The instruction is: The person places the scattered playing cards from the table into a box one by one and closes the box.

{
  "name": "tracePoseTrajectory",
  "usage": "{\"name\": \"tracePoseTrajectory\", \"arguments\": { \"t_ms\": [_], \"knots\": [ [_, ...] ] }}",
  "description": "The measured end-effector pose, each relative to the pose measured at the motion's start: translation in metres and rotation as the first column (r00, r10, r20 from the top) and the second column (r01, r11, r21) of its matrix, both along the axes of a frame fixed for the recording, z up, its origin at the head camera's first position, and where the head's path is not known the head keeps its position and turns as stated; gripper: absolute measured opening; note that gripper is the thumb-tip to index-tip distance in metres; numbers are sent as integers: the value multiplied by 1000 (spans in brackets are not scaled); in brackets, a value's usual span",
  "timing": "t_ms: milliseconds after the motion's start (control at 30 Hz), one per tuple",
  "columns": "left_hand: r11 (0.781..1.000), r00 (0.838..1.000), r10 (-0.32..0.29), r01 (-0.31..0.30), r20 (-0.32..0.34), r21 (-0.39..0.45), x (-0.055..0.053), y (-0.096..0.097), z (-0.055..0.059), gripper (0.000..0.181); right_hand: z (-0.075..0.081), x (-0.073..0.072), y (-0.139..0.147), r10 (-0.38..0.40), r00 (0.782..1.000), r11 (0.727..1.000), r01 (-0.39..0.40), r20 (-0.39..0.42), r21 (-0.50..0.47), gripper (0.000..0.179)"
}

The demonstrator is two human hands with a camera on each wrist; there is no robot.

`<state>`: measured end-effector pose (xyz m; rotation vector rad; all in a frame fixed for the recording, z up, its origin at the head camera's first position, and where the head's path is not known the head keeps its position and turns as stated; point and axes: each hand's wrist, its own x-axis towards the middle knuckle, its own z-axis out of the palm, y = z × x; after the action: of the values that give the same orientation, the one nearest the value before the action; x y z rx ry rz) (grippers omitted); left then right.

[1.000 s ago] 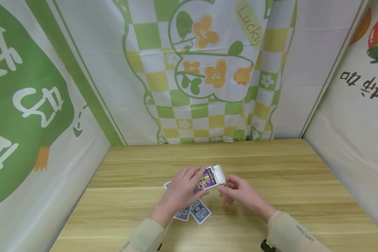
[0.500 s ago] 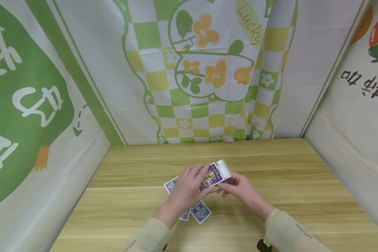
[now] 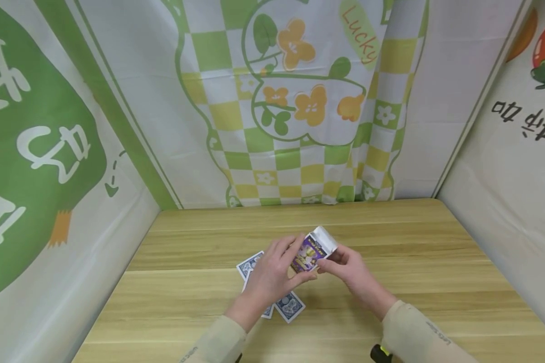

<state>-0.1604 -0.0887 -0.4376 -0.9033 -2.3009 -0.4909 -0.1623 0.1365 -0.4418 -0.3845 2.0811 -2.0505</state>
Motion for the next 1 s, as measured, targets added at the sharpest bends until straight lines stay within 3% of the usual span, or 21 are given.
{"name": "tracePoseTrajectory", "arguments": {
  "t_ms": [133, 200, 300, 400, 500, 567, 633, 767, 867, 933, 1000],
  "knots": [
    [997, 989, -23, 12, 148, 73, 2, 0, 1, 75, 0, -2, 5, 2, 1000, 1000, -2, -22, 27, 43],
    [992, 968, -42, 11, 247, 127, 4, 0, 4, 69, 1, -3, 7, 10, 999, 998, -8, -33, 68, 42],
    [971, 920, -101, 8, 378, 241, 5, 2, 7, 60, 3, -2, 11, 22, 999, 990, -16, -41, 141, 40],
    [928, 863, -168, -24, 477, 371, 6, 4, 11, 49, 5, -1, 13, 38, 998, 983, -28, -52, 183, 40],
    [881, 797, -211, -96, 566, 464, 5, 5, 14, 42, 7, -1, 14, 47, 997, 977, -32, -62, 210, 39],
    [859, 745, -223, -155, 629, 488, 5, 4, 15, 37, 9, -1, 15, 49, 997, 975, -34, -64, 218, 39],
    [837, 682, -245, -210, 689, 505, 6, 4, 16, 33, 10, -1, 14, 41, 997, 974, -25, -67, 226, 40],
    [778, 582, -332, -277, 742, 565, 6, 4, 17, 29, 12, 0, 11, -5, 990, 962, 44, -144, 270, 44],
    [733, 542, -386, -312, 747, 605, 6, 5, 17, 32, 13, 1, 7, -31, 957, 946, 121, -289, 301, 48],
    [707, 525, -408, -335, 747, 622, 6, 6, 16, 34, 13, 1, 3, -30, 914, 933, 171, -404, 317, 52],
    [683, 518, -431, -347, 739, 642, 6, 8, 16, 33, 13, 2, 0, -13, 860, 921, 209, -510, 328, 57]
  ]
}}
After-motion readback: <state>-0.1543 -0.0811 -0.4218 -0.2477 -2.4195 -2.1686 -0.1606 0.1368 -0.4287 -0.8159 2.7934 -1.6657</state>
